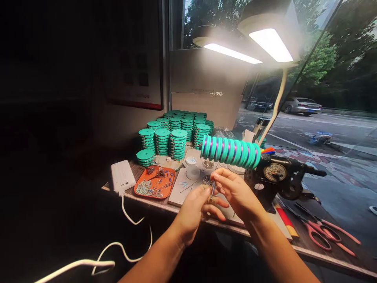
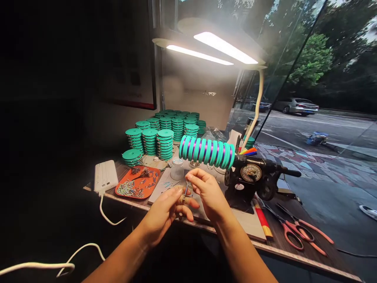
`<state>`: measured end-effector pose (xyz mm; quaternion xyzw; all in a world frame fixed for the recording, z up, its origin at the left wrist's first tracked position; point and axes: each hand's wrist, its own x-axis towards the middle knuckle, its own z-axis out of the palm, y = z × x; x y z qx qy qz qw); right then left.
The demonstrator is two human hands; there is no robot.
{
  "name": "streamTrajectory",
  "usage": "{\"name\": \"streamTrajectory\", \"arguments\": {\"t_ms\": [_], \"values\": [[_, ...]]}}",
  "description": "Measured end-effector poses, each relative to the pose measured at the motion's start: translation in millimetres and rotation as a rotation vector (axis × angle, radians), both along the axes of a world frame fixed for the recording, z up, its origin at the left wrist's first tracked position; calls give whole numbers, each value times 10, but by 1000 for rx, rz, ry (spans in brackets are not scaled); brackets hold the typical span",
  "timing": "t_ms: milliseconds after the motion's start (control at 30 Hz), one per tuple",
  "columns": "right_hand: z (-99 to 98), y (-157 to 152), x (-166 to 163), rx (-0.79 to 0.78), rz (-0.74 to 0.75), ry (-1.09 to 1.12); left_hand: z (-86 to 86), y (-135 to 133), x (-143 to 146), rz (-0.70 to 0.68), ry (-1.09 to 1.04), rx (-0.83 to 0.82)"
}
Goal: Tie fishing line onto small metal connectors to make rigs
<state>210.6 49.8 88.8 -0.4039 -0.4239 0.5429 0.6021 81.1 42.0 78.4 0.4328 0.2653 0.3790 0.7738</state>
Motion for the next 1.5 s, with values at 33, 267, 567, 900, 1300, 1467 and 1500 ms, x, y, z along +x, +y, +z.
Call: {"name": "streamTrajectory", "arguments": {"t_ms": [33, 267, 567, 900, 1300, 1467, 1500], "values": [[-9, 4, 2, -3, -1, 4, 2, 21, 21, -5, 18, -13], [-23, 7, 3, -43, 36, 43, 14, 92, 105, -4, 60, 49], [-22, -27, -73, -56, 78, 117, -11, -14, 33, 8, 41, -14], [-21, -26, -83, -49, 45, 127, -89, -116, -8, -5, 19, -102], [-10, -32, -91, -53, 26, 107, -96, -150, -40, -13, 25, -125], [9, -37, -78, -46, 4, 107, -120, -171, -59, 4, 23, -168], [13, -38, -75, -45, 1, 107, -133, -177, -64, 4, 13, -179]]}}
